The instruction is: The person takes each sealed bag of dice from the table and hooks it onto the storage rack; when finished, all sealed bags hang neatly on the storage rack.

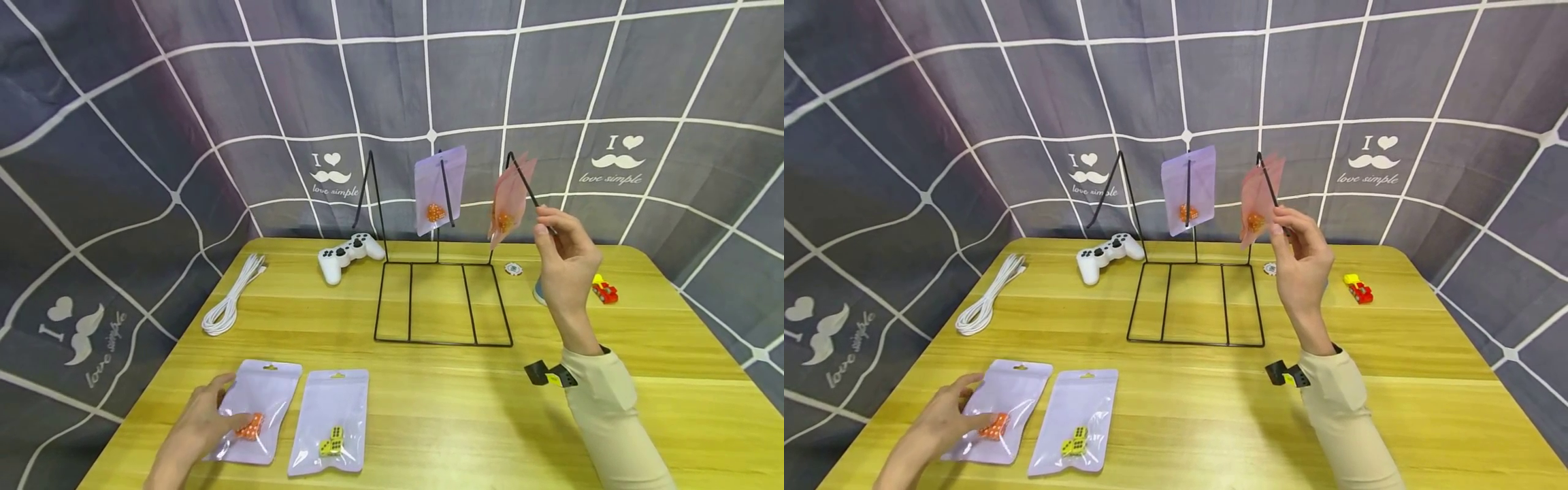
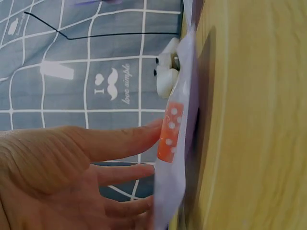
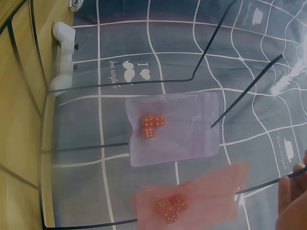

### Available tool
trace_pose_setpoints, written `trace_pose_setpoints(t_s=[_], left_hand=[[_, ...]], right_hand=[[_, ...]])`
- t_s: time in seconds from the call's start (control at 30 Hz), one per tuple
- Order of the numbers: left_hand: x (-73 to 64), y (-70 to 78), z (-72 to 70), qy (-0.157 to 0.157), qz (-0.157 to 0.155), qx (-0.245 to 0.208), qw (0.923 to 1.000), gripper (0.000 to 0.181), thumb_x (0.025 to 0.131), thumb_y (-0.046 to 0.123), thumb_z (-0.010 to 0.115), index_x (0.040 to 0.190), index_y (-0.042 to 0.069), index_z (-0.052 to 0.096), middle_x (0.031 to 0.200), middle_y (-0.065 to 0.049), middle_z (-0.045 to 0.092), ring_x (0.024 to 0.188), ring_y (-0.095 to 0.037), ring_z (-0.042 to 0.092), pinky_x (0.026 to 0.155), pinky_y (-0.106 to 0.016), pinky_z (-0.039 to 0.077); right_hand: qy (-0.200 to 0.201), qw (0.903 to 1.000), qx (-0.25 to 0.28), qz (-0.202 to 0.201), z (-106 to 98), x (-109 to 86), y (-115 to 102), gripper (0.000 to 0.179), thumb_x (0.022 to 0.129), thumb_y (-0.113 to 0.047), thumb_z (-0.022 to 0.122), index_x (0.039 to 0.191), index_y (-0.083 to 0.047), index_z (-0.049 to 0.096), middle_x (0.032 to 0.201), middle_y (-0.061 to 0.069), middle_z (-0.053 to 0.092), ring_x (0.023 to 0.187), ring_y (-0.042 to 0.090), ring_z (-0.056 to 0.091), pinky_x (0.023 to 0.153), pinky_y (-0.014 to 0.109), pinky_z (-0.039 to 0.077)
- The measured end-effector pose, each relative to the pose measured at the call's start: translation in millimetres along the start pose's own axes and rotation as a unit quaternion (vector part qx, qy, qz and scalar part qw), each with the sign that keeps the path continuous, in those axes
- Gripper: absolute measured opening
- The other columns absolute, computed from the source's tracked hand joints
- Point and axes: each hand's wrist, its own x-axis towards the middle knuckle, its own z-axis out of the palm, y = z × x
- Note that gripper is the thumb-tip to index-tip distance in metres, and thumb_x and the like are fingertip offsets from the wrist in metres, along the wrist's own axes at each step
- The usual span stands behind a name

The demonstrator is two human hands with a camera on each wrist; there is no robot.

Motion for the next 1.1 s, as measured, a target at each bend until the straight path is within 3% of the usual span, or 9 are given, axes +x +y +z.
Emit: trace_pose_setpoints(t_s=[0.23,0.37,0.53,0.67,0.83,0.93,1.1], left_hand=[[-3.3,-1.0,1.1,0.035,-0.003,-0.006,0.9994,0.052,0.077,0.016,0.078,0.121,-0.003,0.058,0.114,-0.033,0.055,0.101,-0.042,0.054,0.084,-0.057,0.044],[-6.1,-0.2,1.5,0.056,-0.011,-0.017,0.9983,0.047,0.077,0.012,0.077,0.119,-0.001,0.061,0.112,-0.032,0.057,0.097,-0.039,0.056,0.081,-0.055,0.046],[-10.3,0.6,-1.5,0.098,0.007,-0.045,0.9942,0.040,0.077,0.009,0.077,0.113,0.000,0.065,0.108,-0.027,0.062,0.090,-0.033,0.061,0.078,-0.049,0.049],[-13.8,4.1,-6.3,0.120,0.021,-0.081,0.9892,0.038,0.075,0.013,0.080,0.110,0.003,0.068,0.105,-0.020,0.066,0.087,-0.027,0.064,0.070,-0.034,0.053],[-18.3,25.2,-12.4,0.152,0.022,-0.150,0.9766,0.042,0.075,0.020,0.082,0.112,0.006,0.070,0.103,-0.013,0.069,0.081,-0.011,0.065,0.061,-0.020,0.051],[-20.0,44.0,-14.2,0.175,0.051,-0.172,0.9680,0.042,0.074,0.023,0.083,0.110,0.007,0.071,0.102,-0.011,0.070,0.076,-0.004,0.063,0.060,-0.019,0.052],[-19.7,76.8,-18.1,0.190,0.109,-0.206,0.9537,0.038,0.073,0.024,0.083,0.105,0.007,0.072,0.099,-0.010,0.070,0.073,-0.006,0.066,0.060,-0.020,0.053]], right_hand=[[-0.005,1.0000,-0.006,-0.005,4.8,-0.6,-9.2,0.010,0.087,0.015,0.056,0.095,0.021,0.059,0.106,0.019,0.065,0.104,0.028,0.059,0.086,0.025,0.049],[-0.007,0.9999,-0.010,0.000,10.2,-2.1,-20.8,0.011,0.087,0.015,0.055,0.095,0.022,0.058,0.105,0.018,0.065,0.103,0.026,0.059,0.085,0.024,0.049],[-0.004,0.9999,-0.011,-0.001,11.5,-3.4,-23.2,0.011,0.087,0.015,0.055,0.095,0.022,0.058,0.105,0.017,0.065,0.102,0.025,0.059,0.084,0.024,0.049],[-0.004,1.0000,-0.007,-0.001,11.0,-3.6,-21.8,0.010,0.087,0.016,0.055,0.094,0.022,0.058,0.105,0.017,0.065,0.103,0.026,0.059,0.084,0.024,0.049],[-0.007,0.9998,-0.019,-0.004,10.1,-4.2,-21.2,0.011,0.087,0.015,0.055,0.094,0.022,0.058,0.104,0.018,0.066,0.102,0.025,0.060,0.082,0.023,0.050],[-0.007,0.9996,-0.026,-0.008,10.7,-3.3,-21.7,0.010,0.087,0.015,0.056,0.094,0.022,0.059,0.104,0.018,0.066,0.101,0.025,0.061,0.079,0.022,0.050],[-0.008,0.9991,-0.040,-0.015,11.8,-1.8,-22.4,0.010,0.087,0.014,0.056,0.094,0.020,0.059,0.104,0.019,0.065,0.101,0.024,0.061,0.078,0.021,0.050]])
